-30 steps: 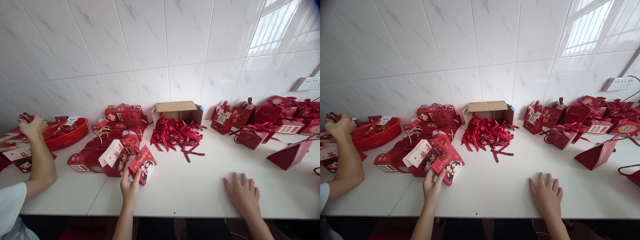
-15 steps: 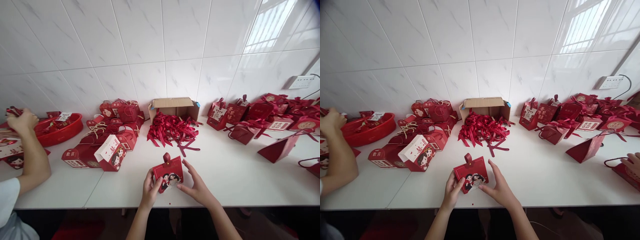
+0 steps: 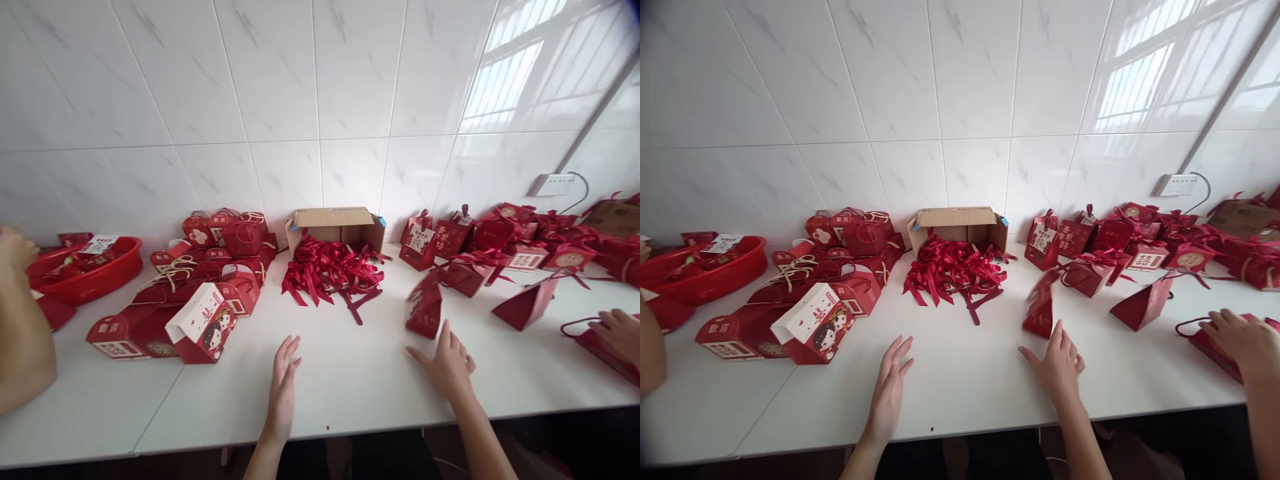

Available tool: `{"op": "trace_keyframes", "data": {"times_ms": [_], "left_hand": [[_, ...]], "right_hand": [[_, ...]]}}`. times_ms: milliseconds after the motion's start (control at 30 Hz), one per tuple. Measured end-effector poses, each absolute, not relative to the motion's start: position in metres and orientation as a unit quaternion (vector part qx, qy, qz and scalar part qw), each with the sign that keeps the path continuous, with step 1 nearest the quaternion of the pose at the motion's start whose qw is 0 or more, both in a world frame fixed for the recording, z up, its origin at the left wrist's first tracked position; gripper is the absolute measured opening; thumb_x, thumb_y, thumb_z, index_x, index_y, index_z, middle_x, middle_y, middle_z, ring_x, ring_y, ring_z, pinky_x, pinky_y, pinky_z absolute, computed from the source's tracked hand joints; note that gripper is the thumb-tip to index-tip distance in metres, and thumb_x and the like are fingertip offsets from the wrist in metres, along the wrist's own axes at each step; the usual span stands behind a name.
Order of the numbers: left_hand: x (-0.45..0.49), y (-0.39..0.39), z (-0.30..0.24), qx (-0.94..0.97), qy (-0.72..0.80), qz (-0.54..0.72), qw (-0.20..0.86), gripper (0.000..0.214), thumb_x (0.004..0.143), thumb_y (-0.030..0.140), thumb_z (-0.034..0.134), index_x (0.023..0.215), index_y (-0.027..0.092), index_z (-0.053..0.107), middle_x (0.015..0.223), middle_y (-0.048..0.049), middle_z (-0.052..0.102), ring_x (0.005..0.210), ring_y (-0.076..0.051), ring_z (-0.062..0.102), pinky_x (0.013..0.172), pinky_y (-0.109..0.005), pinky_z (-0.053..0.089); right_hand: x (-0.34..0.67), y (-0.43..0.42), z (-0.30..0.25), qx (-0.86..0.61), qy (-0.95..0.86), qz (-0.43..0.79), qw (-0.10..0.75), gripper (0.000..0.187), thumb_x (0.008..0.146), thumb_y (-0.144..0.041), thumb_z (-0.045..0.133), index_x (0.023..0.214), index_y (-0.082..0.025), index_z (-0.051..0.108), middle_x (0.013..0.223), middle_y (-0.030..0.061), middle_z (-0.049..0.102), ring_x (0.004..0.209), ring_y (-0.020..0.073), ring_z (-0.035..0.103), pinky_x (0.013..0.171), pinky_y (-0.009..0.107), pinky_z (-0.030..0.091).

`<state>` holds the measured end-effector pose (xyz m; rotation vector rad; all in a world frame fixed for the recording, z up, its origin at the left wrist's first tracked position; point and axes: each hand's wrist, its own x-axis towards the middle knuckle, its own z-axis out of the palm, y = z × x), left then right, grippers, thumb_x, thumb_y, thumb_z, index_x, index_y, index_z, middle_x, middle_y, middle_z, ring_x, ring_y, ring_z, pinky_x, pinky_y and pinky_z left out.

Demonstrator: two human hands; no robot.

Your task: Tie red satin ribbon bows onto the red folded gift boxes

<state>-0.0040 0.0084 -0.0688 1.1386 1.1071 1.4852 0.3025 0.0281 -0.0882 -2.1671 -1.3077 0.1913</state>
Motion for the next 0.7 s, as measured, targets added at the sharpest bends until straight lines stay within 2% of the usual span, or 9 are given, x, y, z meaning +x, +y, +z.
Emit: {"op": "trace_keyframes", "data": {"times_ms": [67,133,300,367,400,467,567,633,700], "left_hand": [[-0.002,0.008,-0.069,0.467,0.471,0.601,0.446,0.049,0.088,0.049,0.044,0.129,0.022,0.043,0.143,-0.0149,0.042,0.137,-0.028,0.031,0.106,-0.047,0.033],[-0.005,0.008,-0.066,0.49,0.506,0.616,0.353,0.046,0.086,0.044,0.052,0.126,0.022,0.045,0.141,-0.0138,0.043,0.135,-0.028,0.034,0.104,-0.045,0.036],[-0.057,0.015,-0.043,0.472,0.607,0.629,-0.112,0.081,0.065,0.037,0.074,0.133,0.014,0.034,0.143,-0.0223,0.034,0.133,-0.033,0.035,0.1,-0.049,0.039],[-0.09,0.021,-0.027,0.413,0.648,0.601,-0.221,0.097,0.056,0.04,0.079,0.135,0.009,0.032,0.145,-0.0258,0.026,0.136,-0.036,0.025,0.1,-0.051,0.038],[-0.105,0.025,-0.018,0.388,0.668,0.581,-0.256,0.101,0.052,0.043,0.081,0.134,0.008,0.033,0.144,-0.0256,0.03,0.136,-0.037,0.025,0.105,-0.056,0.029],[-0.132,0.034,-0.003,0.341,0.705,0.564,-0.26,0.095,0.048,0.049,0.081,0.127,0.011,0.043,0.135,-0.0214,0.045,0.129,-0.041,0.034,0.103,-0.063,0.025],[-0.157,0.047,0.012,0.349,0.771,0.502,-0.177,0.042,0.065,0.051,0.07,0.092,0.02,0.062,0.091,-0.004,0.068,0.106,-0.036,0.056,0.098,-0.069,0.024],[-0.165,0.052,0.014,0.353,0.772,0.513,-0.127,0.027,0.069,0.046,0.067,0.077,0.021,0.063,0.068,0.0025,0.066,0.081,-0.025,0.063,0.095,-0.063,0.033],[-0.167,0.052,0.012,0.339,0.755,0.554,-0.092,0.025,0.067,0.044,0.066,0.075,0.021,0.064,0.063,0.0032,0.064,0.068,-0.02,0.061,0.087,-0.053,0.044]], "right_hand": [[0.318,0.026,-0.1,-0.839,-0.502,0.037,0.205,0.082,0.078,-0.058,0.048,0.138,-0.005,0.036,0.144,0.0246,0.034,0.135,0.0381,0.027,0.106,0.056,0.022],[0.322,0.022,-0.107,-0.838,-0.526,0.034,0.142,0.076,0.083,-0.058,0.039,0.138,-0.005,0.039,0.147,0.0223,0.03,0.138,0.0347,0.023,0.108,0.052,0.019],[0.314,0.017,-0.11,-0.839,-0.535,0.012,0.1,0.075,0.086,-0.059,0.032,0.14,-0.007,0.038,0.149,0.0198,0.029,0.139,0.0331,0.022,0.108,0.05,0.02],[0.313,0.018,-0.109,-0.838,-0.536,0.006,0.102,0.075,0.086,-0.059,0.032,0.14,-0.007,0.038,0.148,0.0202,0.029,0.139,0.0333,0.023,0.108,0.051,0.02],[0.313,0.018,-0.109,-0.838,-0.535,0.005,0.105,0.075,0.086,-0.059,0.033,0.139,-0.006,0.038,0.148,0.0204,0.03,0.138,0.0334,0.023,0.108,0.051,0.02],[0.314,0.019,-0.11,-0.838,-0.534,0.005,0.111,0.075,0.086,-0.059,0.033,0.139,-0.007,0.039,0.148,0.0207,0.03,0.138,0.0337,0.023,0.108,0.051,0.02],[0.315,0.018,-0.114,-0.837,-0.533,0.004,0.119,0.075,0.085,-0.059,0.034,0.139,-0.007,0.039,0.148,0.0203,0.03,0.138,0.0336,0.023,0.108,0.051,0.02],[0.316,0.017,-0.115,-0.838,-0.532,0.007,0.12,0.075,0.085,-0.059,0.036,0.139,-0.007,0.039,0.148,0.0201,0.03,0.139,0.0336,0.023,0.109,0.051,0.019],[0.316,0.018,-0.113,-0.84,-0.529,0.018,0.122,0.075,0.085,-0.058,0.038,0.14,-0.007,0.038,0.149,0.0202,0.028,0.14,0.0332,0.021,0.11,0.051,0.019]]}}
